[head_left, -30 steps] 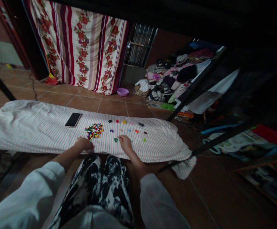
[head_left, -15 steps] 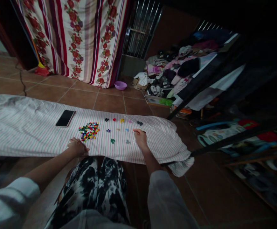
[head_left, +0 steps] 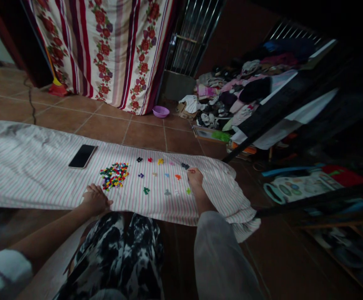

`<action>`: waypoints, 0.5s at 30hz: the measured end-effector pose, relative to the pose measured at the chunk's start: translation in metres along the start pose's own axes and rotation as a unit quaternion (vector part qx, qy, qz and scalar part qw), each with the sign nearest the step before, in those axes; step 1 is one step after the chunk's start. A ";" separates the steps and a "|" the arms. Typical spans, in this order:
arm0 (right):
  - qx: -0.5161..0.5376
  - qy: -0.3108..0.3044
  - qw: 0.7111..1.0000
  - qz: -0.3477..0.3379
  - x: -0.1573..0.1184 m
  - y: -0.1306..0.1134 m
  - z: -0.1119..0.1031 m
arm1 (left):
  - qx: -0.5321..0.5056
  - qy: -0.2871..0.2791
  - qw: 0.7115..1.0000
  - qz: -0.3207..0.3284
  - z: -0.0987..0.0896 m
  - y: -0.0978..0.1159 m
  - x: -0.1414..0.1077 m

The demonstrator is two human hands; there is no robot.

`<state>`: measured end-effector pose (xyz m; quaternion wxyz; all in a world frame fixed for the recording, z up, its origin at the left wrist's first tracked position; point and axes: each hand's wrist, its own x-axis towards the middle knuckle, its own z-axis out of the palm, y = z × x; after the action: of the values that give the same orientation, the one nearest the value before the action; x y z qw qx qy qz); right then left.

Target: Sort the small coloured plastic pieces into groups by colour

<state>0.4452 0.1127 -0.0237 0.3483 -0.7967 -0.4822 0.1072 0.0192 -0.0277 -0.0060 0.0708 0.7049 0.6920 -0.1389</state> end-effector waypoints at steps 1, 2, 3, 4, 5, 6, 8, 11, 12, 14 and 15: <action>-0.001 0.003 1.000 0.007 0.004 0.001 0.001 | 0.004 0.001 1.000 -0.003 0.000 0.000 0.000; 0.000 0.005 1.000 0.016 0.008 0.002 0.002 | 0.010 0.000 1.000 -0.006 0.000 0.000 0.000; 0.002 0.007 1.000 0.024 0.012 0.002 0.003 | 0.015 -0.003 1.000 -0.009 0.000 0.000 0.000; 0.005 0.007 0.999 0.032 0.015 0.003 0.005 | 0.017 -0.003 1.000 -0.007 0.000 0.000 -0.001; 0.008 0.007 0.999 0.039 0.018 0.003 0.006 | 0.018 -0.005 1.000 -0.005 0.000 0.000 -0.001; 0.011 0.009 0.999 0.043 0.021 0.003 0.008 | 0.018 -0.005 1.000 -0.005 0.000 0.000 -0.001; 0.015 0.016 0.999 0.040 0.027 0.003 0.011 | 0.018 -0.007 1.000 -0.009 0.000 0.001 -0.001; 0.011 0.019 0.999 0.033 0.033 0.003 0.015 | 0.019 -0.015 1.000 -0.011 0.000 0.001 0.000; 0.010 0.018 0.999 0.033 0.034 0.003 0.016 | 0.021 -0.018 1.000 -0.011 0.000 0.001 0.001; 0.008 0.013 0.999 0.030 0.037 0.004 0.018 | 0.022 -0.020 0.999 -0.014 0.001 0.001 0.001; 0.008 0.010 1.000 0.028 0.039 0.004 0.019 | 0.021 -0.019 0.999 -0.015 0.001 0.001 0.002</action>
<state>0.4582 0.1529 -0.0342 0.3565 -0.8082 -0.4550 0.1129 0.0198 -0.0265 -0.0075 0.0670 0.6931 0.6978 -0.1680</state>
